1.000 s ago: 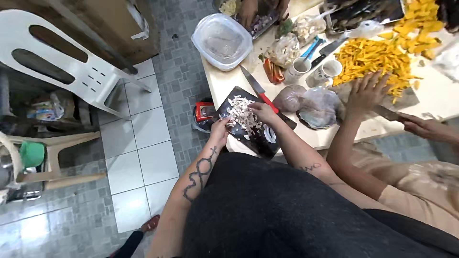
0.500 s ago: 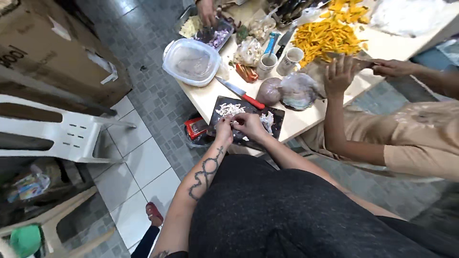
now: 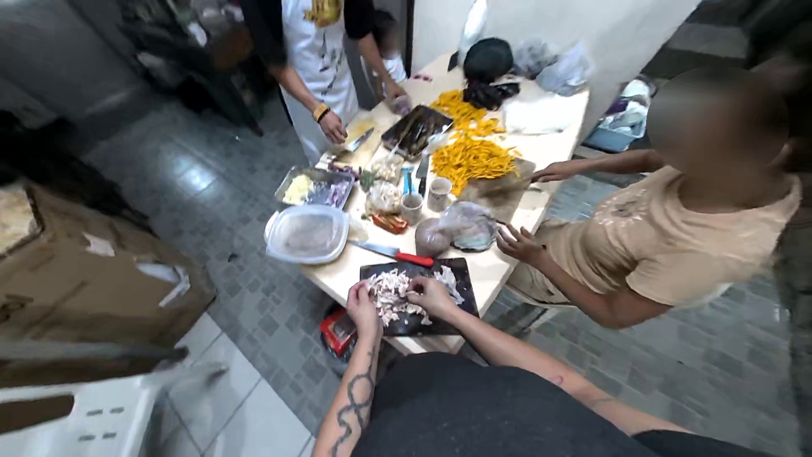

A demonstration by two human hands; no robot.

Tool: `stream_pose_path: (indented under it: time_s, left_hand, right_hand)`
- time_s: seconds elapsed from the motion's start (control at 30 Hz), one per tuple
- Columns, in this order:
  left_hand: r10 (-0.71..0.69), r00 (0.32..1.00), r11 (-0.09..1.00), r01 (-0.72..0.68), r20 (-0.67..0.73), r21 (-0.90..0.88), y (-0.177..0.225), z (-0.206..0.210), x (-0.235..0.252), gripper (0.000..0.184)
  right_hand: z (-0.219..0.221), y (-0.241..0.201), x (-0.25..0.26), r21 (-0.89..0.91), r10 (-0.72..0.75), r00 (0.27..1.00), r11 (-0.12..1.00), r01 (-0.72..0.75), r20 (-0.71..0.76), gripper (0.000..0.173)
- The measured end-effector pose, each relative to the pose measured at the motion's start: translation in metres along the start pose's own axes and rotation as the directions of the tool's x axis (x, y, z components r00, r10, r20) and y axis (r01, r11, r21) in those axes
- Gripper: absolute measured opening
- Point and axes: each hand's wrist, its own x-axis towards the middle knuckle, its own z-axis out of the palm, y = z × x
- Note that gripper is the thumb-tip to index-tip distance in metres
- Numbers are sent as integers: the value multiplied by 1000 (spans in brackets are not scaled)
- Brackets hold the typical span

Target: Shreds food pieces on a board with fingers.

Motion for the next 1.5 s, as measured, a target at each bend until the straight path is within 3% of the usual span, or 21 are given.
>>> stream_pose_path:
  time_s: [0.13,0.2,0.3,0.37,0.43,0.6,0.9,1.17,1.37,1.43,1.5]
  left_hand:
    - [-310,947,907,322,87,-271,2,-1,-6,21]
    - [-355,920,874,390,165,-289,2,3,-8,21]
    - [-384,877,878,444,289,-181,3,7,-8,34]
    - [-400,859,890,447,318,-90,7,9,-7,37]
    - [-403,851,897,440,336,-41,7,9,-5,28]
    - [-339,884,930,367,322,-29,6,13,-9,13]
    - [-292,897,953,303,333,19,-2,14,-9,20]
    - [-265,912,963,270,314,31,-1,15,-8,20]
    - [-218,915,975,223,340,26,6,13,-9,22]
    - [-197,914,978,209,354,5,5,14,-8,25]
    - [-199,906,979,204,373,28,6,8,-8,29]
  right_hand:
    - [-4,-3,-7,103,-115,993,988,114,5,35]
    - [-2,-10,-8,109,-209,977,971,211,-34,30]
    - [1,-16,-13,80,-259,962,961,265,-83,27]
    - [2,-17,-18,77,-275,953,955,286,-130,27]
    - [2,-13,-18,59,-300,943,949,311,-146,26]
    - [-3,-8,-12,-172,-310,951,937,305,-2,33]
    - [-15,-17,-10,-393,-258,947,864,315,191,33]
    - [-22,-15,3,-363,-331,910,839,405,252,31]
    - [-22,-10,6,-194,-312,942,924,331,122,28]
    - [-22,-11,4,-148,-317,943,933,328,97,37]
    - [-19,-15,1,-120,-330,935,931,345,131,61]
